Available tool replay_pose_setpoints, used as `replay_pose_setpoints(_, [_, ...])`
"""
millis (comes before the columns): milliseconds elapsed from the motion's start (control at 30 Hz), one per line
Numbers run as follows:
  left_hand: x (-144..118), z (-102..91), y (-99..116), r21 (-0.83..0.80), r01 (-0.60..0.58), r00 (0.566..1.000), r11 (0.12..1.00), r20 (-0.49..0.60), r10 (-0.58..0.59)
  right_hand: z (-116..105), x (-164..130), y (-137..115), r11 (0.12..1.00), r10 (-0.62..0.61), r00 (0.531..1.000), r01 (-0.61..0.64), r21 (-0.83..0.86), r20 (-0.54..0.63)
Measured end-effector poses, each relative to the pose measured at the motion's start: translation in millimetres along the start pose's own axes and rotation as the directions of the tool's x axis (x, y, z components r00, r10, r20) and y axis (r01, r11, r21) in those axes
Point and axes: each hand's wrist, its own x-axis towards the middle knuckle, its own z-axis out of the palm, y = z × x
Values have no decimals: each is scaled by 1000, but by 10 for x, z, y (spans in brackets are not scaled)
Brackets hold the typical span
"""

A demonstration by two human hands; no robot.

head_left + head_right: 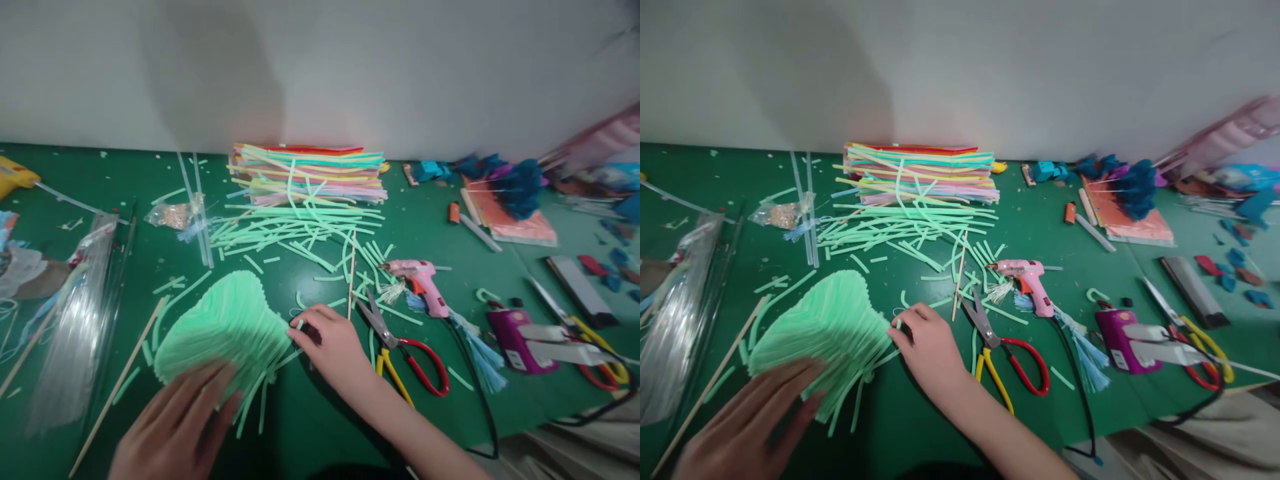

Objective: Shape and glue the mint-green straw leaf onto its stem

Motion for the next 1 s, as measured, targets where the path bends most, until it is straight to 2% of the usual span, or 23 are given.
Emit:
replay_pose_setpoints(33, [105,37,-16,142,-251,964,958,128,234,3,-3,2,999,-24,1000,24,-35,-7])
replay_pose_setpoints(67, [202,83,-34,209,-444,887,871,237,396,4,-8,6,997,-37,999,36,-61,-11])
replay_pose_setpoints(100, [284,132,-53,245,-560,819,792,311,483,2,-15,13,996,-42,999,41,-79,-14])
replay_pose_setpoints(133, [344,176,-74,260,-630,765,732,371,526,-2,-23,22,995,-46,999,44,-88,-16])
replay_pose_setpoints(167, [381,212,-94,270,-671,729,690,407,550,-7,-33,35,995,-48,999,46,-92,-18])
replay_pose_setpoints(233, [401,257,-127,286,-706,698,648,440,565,-19,-54,68,994,-59,998,57,-94,-19])
replay_pose_setpoints(300, [388,277,-136,301,-715,692,631,432,578,-27,-71,105,989,-84,996,81,-123,-25])
replay_pose_setpoints(433, [409,320,-108,315,-692,721,649,346,601,-26,-71,156,942,-187,982,171,-287,-29])
replay_pose_setpoints(600, [512,385,-164,278,-770,636,575,417,650,0,-39,137,904,-249,968,222,-365,-29])
replay_pose_setpoints(700, [520,402,-210,277,-758,647,590,431,629,11,-71,73,940,-188,981,167,-299,-44])
replay_pose_setpoints(833, [504,412,-196,276,-751,654,599,430,622,-23,-179,-69,992,6,994,-20,-123,-108])
replay_pose_setpoints(1000, [508,417,-151,291,-733,675,615,421,606,-85,-275,-168,987,145,987,-149,-57,-66])
